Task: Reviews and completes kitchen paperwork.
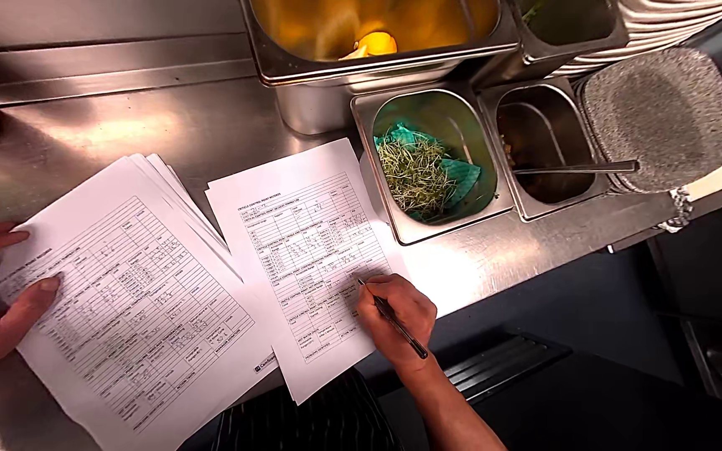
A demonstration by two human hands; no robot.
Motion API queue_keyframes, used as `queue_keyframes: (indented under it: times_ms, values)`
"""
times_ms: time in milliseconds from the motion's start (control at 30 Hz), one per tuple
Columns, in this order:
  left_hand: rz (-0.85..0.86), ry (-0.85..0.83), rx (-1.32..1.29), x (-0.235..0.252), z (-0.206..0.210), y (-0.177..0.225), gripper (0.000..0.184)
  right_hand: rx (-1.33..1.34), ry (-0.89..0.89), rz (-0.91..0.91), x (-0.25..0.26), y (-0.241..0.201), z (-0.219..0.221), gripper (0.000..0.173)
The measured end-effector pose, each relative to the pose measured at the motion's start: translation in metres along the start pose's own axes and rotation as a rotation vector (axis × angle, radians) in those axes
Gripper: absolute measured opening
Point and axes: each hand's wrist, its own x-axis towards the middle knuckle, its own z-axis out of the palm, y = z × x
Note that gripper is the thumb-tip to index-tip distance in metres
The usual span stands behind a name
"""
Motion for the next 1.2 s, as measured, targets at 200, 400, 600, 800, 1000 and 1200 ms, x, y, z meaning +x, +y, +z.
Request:
queue_keyframes:
  times_ms: [200, 400, 600, 800, 1000, 1200]
  values:
    - [-0.010, -0.013, 0.008, 0.001, -0.003, 0.009, 0.076, -0.018, 0.020, -0.009, -0.002, 0.000, 0.001, 0.010]
    - [-0.009, 0.004, -0.013, 0.001, -0.004, 0.017, 0.073, -0.012, 0.048, -0.002, -0.002, 0.001, 0.001, 0.011]
    - [-0.006, -0.009, -0.008, 0.000, -0.003, 0.011, 0.074, -0.034, 0.044, 0.018, 0.000, 0.000, 0.001, 0.011]
    - [-0.010, -0.002, -0.022, -0.003, -0.001, 0.008, 0.077, -0.025, 0.045, -0.020, -0.002, -0.001, -0.001, 0.012]
    - [0.041, 0.052, 0.137, -0.003, -0.007, -0.002, 0.078, 0.100, -0.001, -0.118, -0.001, 0.002, -0.004, 0.010]
    - [0.067, 0.079, 0.155, -0.003, -0.002, -0.022, 0.078, 0.057, 0.028, -0.298, 0.015, 0.006, 0.005, 0.010]
